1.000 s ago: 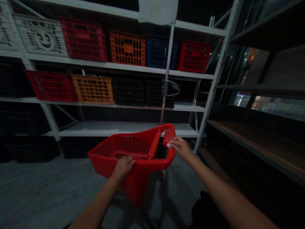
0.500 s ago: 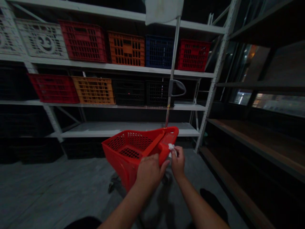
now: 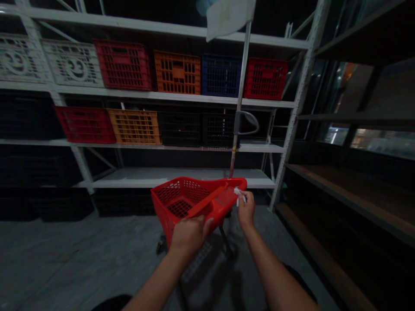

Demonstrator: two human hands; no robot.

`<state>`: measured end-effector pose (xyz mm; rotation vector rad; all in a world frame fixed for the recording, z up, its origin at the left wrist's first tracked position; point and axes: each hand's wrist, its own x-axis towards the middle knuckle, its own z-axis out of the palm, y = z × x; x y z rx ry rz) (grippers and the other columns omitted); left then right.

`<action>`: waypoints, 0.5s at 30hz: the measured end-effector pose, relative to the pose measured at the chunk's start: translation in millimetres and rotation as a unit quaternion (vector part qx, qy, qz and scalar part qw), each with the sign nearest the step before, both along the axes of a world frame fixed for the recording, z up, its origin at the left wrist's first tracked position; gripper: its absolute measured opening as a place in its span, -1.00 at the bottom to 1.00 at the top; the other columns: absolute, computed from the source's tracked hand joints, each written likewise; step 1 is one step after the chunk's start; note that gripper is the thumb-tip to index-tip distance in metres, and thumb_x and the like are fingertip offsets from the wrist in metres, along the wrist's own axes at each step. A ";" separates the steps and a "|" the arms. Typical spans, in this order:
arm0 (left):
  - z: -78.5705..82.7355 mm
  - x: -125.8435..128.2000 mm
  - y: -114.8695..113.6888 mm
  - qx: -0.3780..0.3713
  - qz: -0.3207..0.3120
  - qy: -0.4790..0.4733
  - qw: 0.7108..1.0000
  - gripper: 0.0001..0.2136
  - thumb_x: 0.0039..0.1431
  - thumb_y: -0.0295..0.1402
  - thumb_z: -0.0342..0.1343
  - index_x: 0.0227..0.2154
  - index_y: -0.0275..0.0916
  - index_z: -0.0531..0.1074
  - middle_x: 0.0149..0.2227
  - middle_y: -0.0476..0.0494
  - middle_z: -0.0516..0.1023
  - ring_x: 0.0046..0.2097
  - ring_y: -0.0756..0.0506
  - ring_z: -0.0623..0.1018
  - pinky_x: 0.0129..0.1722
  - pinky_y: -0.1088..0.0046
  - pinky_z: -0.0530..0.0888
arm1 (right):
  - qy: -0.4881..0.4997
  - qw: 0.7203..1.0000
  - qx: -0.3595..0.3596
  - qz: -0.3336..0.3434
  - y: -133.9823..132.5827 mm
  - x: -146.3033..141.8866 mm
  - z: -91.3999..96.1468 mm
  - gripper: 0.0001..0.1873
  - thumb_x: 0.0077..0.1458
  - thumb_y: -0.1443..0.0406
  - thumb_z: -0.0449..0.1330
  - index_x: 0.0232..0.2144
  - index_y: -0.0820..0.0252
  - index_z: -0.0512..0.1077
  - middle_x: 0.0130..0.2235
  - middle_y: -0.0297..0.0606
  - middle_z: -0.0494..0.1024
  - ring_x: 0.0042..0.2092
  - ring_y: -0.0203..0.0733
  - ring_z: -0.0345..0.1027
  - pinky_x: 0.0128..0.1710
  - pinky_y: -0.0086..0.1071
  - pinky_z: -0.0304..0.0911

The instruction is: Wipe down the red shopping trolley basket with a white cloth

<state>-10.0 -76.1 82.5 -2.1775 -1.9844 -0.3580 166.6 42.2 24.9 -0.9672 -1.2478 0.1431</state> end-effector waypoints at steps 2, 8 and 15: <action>3.9 -4.8 -1.3 -0.019 0.003 0.000 1.000 -0.50 0.18 -0.09 -0.41 -0.36 -0.22 0.42 -0.37 -0.20 0.55 -0.30 -0.10 0.52 -0.30 0.39 0.37 | -0.038 0.999 -0.033 -0.002 16.2 16.3 12.7 -0.86 0.04 0.32 -0.01 -0.43 0.22 0.34 -0.35 -0.25 0.37 -0.26 -0.19 0.26 -0.22 -0.33 0.16; 13.2 0.0 -3.6 0.017 -0.001 0.012 1.000 -0.51 0.09 0.02 -0.24 -0.35 -0.29 0.42 -0.35 -0.25 0.52 -0.25 -0.18 0.51 -0.18 0.28 0.34 | -0.290 0.938 -0.011 0.189 -14.4 3.4 46.7 -0.85 0.04 0.39 0.05 -0.38 0.18 0.42 -0.31 -0.27 0.45 -0.21 -0.22 0.28 -0.15 -0.35 0.15; 7.2 7.7 -1.3 -0.027 0.034 0.003 0.999 -0.58 0.10 -0.06 -0.16 -0.26 -0.34 0.36 -0.42 -0.33 0.51 -0.34 -0.23 0.53 -0.41 0.33 0.38 | -0.408 0.893 -0.082 0.170 9.7 -16.7 78.6 -0.85 -0.01 0.48 0.08 -0.42 0.25 0.44 -0.36 -0.25 0.46 -0.27 -0.23 0.30 -0.20 -0.35 0.17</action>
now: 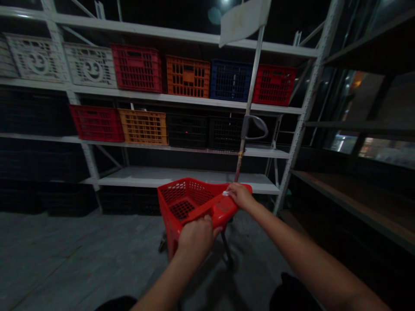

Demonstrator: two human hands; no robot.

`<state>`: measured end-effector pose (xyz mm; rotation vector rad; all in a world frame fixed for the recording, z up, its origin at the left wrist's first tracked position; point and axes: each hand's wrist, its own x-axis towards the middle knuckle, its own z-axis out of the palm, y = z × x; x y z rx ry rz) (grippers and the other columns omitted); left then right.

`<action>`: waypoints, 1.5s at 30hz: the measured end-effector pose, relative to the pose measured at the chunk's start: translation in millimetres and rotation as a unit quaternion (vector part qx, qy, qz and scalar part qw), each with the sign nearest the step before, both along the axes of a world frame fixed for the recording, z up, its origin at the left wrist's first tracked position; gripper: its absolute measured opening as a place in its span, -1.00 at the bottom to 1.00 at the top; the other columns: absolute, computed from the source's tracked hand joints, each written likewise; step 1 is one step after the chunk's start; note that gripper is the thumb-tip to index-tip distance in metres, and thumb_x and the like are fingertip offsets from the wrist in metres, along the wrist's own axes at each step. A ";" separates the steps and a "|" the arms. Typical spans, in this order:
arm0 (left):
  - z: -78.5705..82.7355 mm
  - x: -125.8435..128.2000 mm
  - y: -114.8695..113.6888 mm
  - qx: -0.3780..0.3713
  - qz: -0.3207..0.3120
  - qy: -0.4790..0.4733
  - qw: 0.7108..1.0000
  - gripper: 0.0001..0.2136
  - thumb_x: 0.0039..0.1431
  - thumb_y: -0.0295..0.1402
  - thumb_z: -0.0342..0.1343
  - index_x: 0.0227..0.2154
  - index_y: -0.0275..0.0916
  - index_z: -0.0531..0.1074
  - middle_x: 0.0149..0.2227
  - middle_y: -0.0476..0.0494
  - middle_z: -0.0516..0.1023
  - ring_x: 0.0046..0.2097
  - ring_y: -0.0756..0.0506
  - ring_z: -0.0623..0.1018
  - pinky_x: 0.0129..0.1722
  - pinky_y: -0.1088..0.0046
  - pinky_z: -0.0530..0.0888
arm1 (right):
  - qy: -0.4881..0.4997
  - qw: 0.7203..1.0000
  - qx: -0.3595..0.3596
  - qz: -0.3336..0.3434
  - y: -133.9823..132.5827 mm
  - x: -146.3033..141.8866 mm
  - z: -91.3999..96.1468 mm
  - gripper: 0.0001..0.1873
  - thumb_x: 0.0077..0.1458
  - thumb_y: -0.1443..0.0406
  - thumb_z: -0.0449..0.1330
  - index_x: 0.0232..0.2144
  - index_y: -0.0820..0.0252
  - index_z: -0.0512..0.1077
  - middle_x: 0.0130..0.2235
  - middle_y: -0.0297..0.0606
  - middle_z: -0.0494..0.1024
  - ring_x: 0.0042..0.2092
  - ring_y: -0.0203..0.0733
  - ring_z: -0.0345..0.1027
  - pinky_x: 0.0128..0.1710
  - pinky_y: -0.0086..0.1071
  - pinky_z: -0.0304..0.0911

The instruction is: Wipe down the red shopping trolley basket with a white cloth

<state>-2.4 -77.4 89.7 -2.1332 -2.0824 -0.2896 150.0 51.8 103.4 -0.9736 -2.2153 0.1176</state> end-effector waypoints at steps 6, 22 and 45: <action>-4.0 -3.8 -1.1 0.015 0.009 -0.022 1.000 -0.56 0.08 -0.04 -0.14 -0.25 -0.32 0.38 -0.40 -0.31 0.51 -0.34 -0.20 0.53 -0.40 0.34 0.38 | -0.122 0.954 -0.122 0.245 -4.8 -35.6 24.4 -0.87 -0.04 0.42 0.16 -0.39 0.19 0.48 -0.32 -0.37 0.49 -0.27 -0.34 0.33 -0.22 -0.50 0.16; -3.2 -9.9 0.0 0.010 0.023 -0.035 0.999 -0.54 0.06 0.00 -0.14 -0.31 -0.32 0.41 -0.40 -0.27 0.52 -0.31 -0.21 0.52 -0.34 0.33 0.37 | -0.333 0.869 -0.313 0.191 7.1 -87.8 54.8 -0.86 -0.33 0.54 0.23 -0.59 0.33 0.50 -0.73 -0.56 0.34 -0.62 -0.46 0.09 -0.58 -0.57 -0.01; -5.6 -26.6 5.8 0.020 0.036 0.009 0.999 -0.53 0.05 0.02 -0.16 -0.26 -0.27 0.40 -0.43 -0.27 0.52 -0.35 -0.22 0.52 -0.37 0.30 0.38 | -0.207 0.968 -0.124 -0.074 18.5 -35.8 25.0 -0.87 -0.05 0.45 0.05 -0.45 0.32 0.41 -0.42 -0.14 0.48 -0.40 -0.21 0.30 -0.41 -0.42 0.11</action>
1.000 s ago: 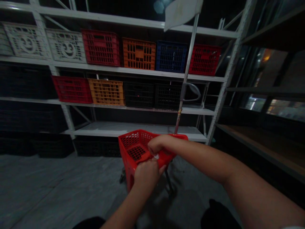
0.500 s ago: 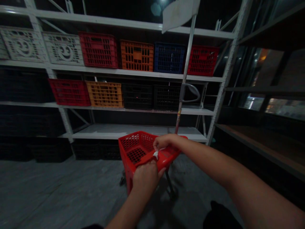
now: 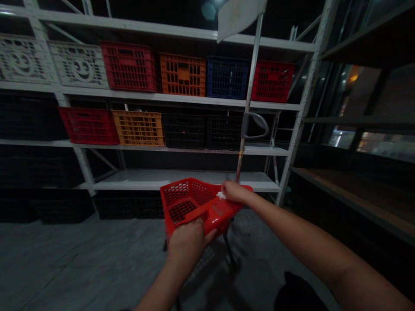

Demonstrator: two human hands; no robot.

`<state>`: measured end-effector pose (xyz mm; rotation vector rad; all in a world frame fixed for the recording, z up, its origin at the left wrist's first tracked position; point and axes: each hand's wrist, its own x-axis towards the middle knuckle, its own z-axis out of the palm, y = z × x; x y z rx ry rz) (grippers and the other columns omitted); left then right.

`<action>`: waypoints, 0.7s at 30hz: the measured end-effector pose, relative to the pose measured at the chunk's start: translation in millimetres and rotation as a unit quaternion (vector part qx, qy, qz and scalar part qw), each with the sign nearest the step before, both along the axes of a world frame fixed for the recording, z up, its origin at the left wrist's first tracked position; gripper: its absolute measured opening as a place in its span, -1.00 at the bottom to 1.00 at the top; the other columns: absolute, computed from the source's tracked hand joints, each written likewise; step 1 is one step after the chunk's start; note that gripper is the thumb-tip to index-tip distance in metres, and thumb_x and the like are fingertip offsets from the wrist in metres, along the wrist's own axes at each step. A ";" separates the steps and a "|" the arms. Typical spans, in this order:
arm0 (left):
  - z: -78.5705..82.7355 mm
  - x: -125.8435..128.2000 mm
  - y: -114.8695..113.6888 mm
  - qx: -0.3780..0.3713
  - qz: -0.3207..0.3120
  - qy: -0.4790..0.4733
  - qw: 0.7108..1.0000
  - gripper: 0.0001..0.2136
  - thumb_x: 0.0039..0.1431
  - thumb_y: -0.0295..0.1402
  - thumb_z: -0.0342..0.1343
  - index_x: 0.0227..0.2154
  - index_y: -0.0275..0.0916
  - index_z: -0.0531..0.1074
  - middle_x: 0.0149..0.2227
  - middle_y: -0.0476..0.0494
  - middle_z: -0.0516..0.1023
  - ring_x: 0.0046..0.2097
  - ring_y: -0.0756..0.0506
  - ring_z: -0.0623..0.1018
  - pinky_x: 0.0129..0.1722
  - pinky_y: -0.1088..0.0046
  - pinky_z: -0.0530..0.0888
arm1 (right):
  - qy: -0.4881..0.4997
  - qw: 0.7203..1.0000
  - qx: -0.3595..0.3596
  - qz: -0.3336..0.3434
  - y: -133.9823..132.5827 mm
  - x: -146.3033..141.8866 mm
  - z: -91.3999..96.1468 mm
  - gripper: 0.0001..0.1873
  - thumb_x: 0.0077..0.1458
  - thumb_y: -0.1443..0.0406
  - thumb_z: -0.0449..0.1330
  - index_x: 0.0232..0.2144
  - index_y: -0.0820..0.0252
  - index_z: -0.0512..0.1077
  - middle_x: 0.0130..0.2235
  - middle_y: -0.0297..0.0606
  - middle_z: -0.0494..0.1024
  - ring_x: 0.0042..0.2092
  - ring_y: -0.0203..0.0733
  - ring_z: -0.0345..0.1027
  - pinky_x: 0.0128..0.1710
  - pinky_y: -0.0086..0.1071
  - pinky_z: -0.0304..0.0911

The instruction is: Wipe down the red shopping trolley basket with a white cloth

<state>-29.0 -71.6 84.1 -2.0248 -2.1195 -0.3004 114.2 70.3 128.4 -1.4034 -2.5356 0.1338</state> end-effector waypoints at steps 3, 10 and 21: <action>-2.8 -2.4 2.1 0.009 -0.008 0.002 1.000 -0.56 0.06 -0.02 -0.15 -0.25 -0.27 0.39 -0.42 -0.26 0.53 -0.34 -0.22 0.52 -0.36 0.29 0.38 | 0.040 0.996 0.055 0.058 -44.8 -27.3 -21.3 -0.85 0.04 0.39 0.01 -0.33 0.22 0.36 -0.28 -0.23 0.45 -0.28 -0.24 0.28 -0.32 -0.44 0.11; 2.0 -6.1 2.5 -0.014 -0.014 0.000 1.000 -0.52 0.06 0.01 -0.18 -0.18 -0.26 0.38 -0.40 -0.28 0.53 -0.31 -0.20 0.53 -0.33 0.31 0.39 | 0.127 0.975 0.180 0.039 -34.8 14.8 -38.5 -0.89 0.08 0.39 0.00 -0.44 0.21 0.31 -0.38 -0.27 0.37 -0.32 -0.24 0.21 -0.31 -0.42 0.06; 2.5 -11.3 4.3 -0.013 -0.018 0.035 0.999 -0.52 0.08 0.01 -0.26 -0.24 -0.23 0.39 -0.39 -0.27 0.54 -0.34 -0.24 0.53 -0.38 0.27 0.39 | 0.208 0.939 0.274 0.020 -90.7 -31.2 -70.8 -0.91 0.08 0.40 0.00 -0.41 0.17 0.29 -0.33 -0.27 0.35 -0.26 -0.19 0.18 -0.24 -0.36 0.06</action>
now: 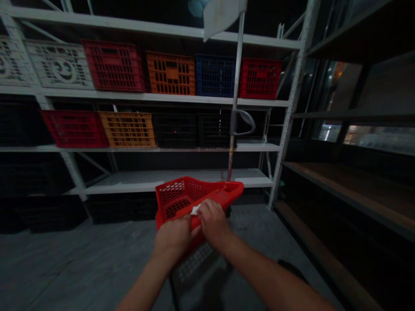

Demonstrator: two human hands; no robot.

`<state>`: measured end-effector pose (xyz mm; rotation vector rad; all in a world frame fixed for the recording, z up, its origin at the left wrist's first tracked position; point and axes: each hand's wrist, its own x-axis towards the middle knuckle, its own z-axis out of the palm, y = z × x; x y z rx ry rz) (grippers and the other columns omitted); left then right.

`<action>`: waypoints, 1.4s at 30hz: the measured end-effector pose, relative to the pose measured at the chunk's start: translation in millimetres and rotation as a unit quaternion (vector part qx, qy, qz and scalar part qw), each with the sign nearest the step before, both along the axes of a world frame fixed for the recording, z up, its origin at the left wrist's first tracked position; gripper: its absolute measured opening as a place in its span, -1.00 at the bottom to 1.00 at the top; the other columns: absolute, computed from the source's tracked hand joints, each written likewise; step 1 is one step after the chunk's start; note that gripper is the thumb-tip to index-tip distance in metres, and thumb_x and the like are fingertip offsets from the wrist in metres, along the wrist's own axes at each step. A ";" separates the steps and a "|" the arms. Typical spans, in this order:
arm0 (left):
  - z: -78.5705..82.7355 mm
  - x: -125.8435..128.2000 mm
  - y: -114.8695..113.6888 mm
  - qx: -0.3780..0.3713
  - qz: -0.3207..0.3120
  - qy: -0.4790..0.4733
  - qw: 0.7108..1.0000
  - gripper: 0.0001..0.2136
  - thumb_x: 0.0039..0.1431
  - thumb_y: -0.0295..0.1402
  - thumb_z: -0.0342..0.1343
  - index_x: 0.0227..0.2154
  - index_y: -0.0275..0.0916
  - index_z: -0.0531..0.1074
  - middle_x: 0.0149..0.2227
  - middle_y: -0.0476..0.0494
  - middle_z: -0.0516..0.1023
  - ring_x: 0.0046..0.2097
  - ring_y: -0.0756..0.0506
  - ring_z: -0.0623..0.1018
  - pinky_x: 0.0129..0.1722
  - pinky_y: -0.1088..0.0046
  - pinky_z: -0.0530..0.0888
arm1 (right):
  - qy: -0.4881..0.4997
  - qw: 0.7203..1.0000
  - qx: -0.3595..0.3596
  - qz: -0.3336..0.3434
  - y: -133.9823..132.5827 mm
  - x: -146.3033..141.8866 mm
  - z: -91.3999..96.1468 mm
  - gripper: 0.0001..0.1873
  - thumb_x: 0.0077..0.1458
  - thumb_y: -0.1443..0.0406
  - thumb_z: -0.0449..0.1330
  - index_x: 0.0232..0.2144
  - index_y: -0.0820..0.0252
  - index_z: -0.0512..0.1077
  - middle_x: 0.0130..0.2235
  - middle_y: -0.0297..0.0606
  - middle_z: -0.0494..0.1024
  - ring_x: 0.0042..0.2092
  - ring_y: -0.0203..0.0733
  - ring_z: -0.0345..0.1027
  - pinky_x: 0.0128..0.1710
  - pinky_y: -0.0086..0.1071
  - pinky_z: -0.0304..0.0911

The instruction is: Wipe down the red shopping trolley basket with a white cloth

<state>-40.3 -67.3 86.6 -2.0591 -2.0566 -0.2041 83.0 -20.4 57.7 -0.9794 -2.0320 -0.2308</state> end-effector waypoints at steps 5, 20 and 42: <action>1.4 -8.1 -2.3 0.007 -0.005 0.028 1.000 -0.43 0.08 0.07 -0.35 -0.24 -0.27 0.39 -0.42 -0.28 0.53 -0.33 -0.24 0.53 -0.39 0.28 0.38 | 0.192 0.980 -0.003 -0.050 37.5 53.4 -15.4 -0.85 0.08 0.41 -0.07 -0.39 0.20 0.29 -0.32 -0.21 0.33 -0.25 -0.17 0.20 -0.20 -0.32 0.11; -1.1 -26.9 6.2 -0.004 -0.039 0.058 0.998 -0.38 0.03 0.15 -0.38 -0.26 -0.23 0.38 -0.38 -0.25 0.54 -0.35 -0.21 0.52 -0.39 0.30 0.36 | 0.573 0.811 -0.107 -0.040 43.1 17.0 -54.7 -0.79 0.08 0.23 -0.09 -0.23 0.19 0.17 -0.23 -0.17 0.35 -0.21 -0.23 0.28 -0.19 -0.38 0.19; 1.7 -35.0 2.1 0.115 -0.086 -0.020 0.989 -0.49 0.04 0.03 -0.16 -0.08 -0.24 0.31 -0.06 -0.25 0.41 -0.04 -0.18 0.39 -0.04 0.26 0.26 | 0.072 0.957 -0.278 0.035 115.8 65.0 54.9 -0.90 -0.05 0.32 0.22 -0.47 0.29 0.44 -0.36 -0.22 0.48 -0.30 -0.20 0.35 -0.29 -0.37 0.23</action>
